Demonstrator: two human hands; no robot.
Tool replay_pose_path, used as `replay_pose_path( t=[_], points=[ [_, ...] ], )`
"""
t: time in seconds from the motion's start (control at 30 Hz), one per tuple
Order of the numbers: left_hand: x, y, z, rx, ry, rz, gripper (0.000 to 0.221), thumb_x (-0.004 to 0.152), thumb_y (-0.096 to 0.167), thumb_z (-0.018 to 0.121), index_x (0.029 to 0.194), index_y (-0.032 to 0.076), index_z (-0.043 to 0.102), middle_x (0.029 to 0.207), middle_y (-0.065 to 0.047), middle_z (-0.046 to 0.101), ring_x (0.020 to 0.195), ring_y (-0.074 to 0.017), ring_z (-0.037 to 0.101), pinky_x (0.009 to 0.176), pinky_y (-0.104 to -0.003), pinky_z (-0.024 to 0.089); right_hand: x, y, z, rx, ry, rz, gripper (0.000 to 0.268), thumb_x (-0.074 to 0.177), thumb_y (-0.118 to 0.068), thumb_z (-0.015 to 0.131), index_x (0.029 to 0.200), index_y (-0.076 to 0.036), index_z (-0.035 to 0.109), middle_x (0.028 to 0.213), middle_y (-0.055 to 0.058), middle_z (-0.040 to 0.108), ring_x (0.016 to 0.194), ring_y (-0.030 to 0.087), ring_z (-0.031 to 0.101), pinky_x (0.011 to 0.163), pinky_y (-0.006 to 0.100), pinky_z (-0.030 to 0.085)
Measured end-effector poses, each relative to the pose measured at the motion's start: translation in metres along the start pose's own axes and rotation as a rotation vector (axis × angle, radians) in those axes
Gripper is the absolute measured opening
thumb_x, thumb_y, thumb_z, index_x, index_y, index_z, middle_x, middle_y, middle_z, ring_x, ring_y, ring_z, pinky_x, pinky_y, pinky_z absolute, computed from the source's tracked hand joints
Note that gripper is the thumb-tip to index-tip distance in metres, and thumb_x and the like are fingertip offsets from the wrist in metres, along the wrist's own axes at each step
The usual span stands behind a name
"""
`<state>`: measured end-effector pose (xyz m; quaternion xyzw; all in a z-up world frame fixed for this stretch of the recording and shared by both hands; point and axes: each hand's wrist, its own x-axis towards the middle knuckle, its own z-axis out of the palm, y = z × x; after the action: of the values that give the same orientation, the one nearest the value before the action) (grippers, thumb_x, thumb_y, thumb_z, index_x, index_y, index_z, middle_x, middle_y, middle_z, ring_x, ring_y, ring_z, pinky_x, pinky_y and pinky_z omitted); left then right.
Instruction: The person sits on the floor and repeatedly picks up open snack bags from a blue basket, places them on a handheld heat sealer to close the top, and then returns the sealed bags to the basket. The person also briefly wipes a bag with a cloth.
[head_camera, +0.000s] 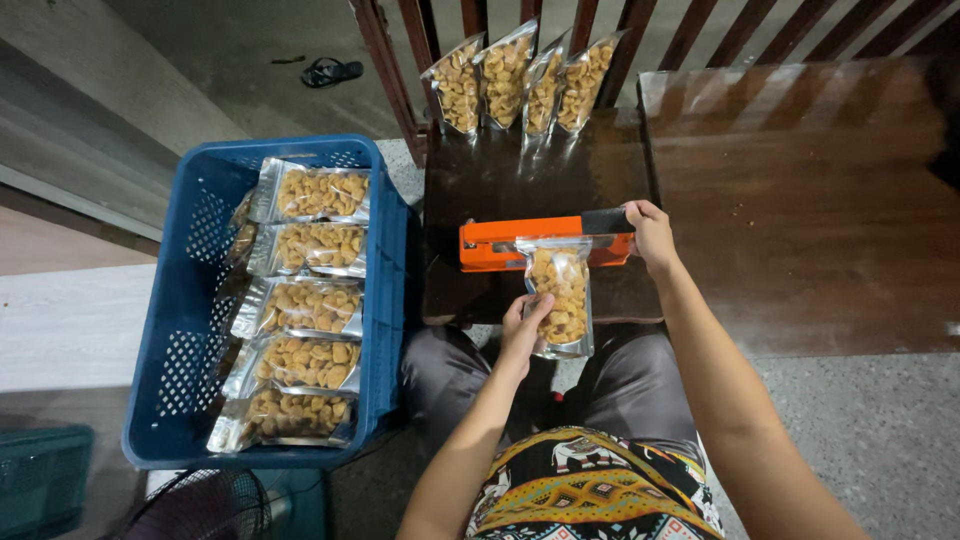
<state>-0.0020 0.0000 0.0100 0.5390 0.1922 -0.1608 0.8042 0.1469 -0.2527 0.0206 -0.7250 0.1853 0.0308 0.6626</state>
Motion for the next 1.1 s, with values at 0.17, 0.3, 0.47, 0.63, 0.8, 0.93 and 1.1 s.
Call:
replay_pose_path(
  t=[0.17,0.3,0.47,0.63,0.8,0.93,1.1],
  points=[
    [0.0008,-0.0006,0.0011,0.027,0.031,-0.015,0.049,0.085,0.041,0.080,0.116,0.005,0.066,0.092,-0.005,0.069,0.068,-0.0097,0.063,0.049,-0.022,0.045,0.0012,0.0001,-0.0015,0.088,-0.036,0.016,0.021,0.106,-0.028,0.056,0.104,-0.012,0.069,0.073,-0.001,0.059,0.045,0.006,0.040,0.040,0.024,0.032],
    [0.0044,-0.0057,0.0001,0.011,0.017,0.044,0.050,0.086,0.039,0.081,0.117,0.004,0.066,0.098,-0.005,0.072,0.084,-0.0095,0.069,0.069,-0.022,0.055,-0.0010,-0.0052,-0.0017,0.104,-0.036,0.066,0.020,0.106,-0.027,0.055,0.103,-0.013,0.069,0.074,-0.002,0.060,0.045,0.005,0.041,0.042,0.023,0.034],
    [0.0059,-0.0072,-0.0001,-0.021,0.004,0.052,0.049,0.086,0.038,0.080,0.117,0.002,0.066,0.103,-0.005,0.072,0.093,-0.0115,0.069,0.081,-0.025,0.055,-0.0054,-0.0074,0.0003,0.146,-0.045,0.037,0.021,0.106,-0.026,0.054,0.102,-0.012,0.070,0.074,-0.001,0.062,0.045,0.006,0.041,0.041,0.023,0.031],
    [0.0026,-0.0028,0.0005,-0.010,0.016,-0.002,0.050,0.086,0.038,0.079,0.118,0.002,0.065,0.103,-0.008,0.070,0.091,-0.0149,0.067,0.078,-0.029,0.052,-0.0058,-0.0060,0.0008,0.146,-0.053,0.030,0.021,0.106,-0.026,0.055,0.103,-0.012,0.070,0.074,-0.001,0.062,0.045,0.006,0.042,0.041,0.023,0.031],
    [0.0008,-0.0036,0.0011,-0.030,-0.002,0.055,0.051,0.087,0.038,0.079,0.118,0.000,0.065,0.106,-0.008,0.070,0.095,-0.0139,0.068,0.083,-0.028,0.054,-0.0045,-0.0028,-0.0006,0.187,-0.078,0.025,0.020,0.106,-0.028,0.056,0.103,-0.012,0.069,0.074,-0.001,0.062,0.046,0.006,0.042,0.041,0.023,0.030],
    [0.0023,-0.0043,0.0021,-0.014,0.023,0.045,0.051,0.086,0.037,0.079,0.119,0.001,0.065,0.107,-0.007,0.070,0.095,-0.0134,0.068,0.082,-0.027,0.054,-0.0047,-0.0024,-0.0009,0.188,-0.079,0.024,0.018,0.105,-0.028,0.058,0.102,-0.013,0.068,0.073,-0.002,0.062,0.046,0.006,0.043,0.041,0.024,0.031],
    [0.0024,-0.0027,0.0043,0.009,0.047,0.036,0.052,0.086,0.038,0.079,0.120,0.001,0.065,0.105,-0.007,0.070,0.093,-0.0138,0.068,0.078,-0.028,0.054,-0.0045,-0.0027,-0.0006,0.184,-0.067,0.049,0.018,0.104,-0.028,0.058,0.102,-0.014,0.069,0.072,-0.003,0.061,0.046,0.006,0.042,0.042,0.023,0.032]
  ],
)
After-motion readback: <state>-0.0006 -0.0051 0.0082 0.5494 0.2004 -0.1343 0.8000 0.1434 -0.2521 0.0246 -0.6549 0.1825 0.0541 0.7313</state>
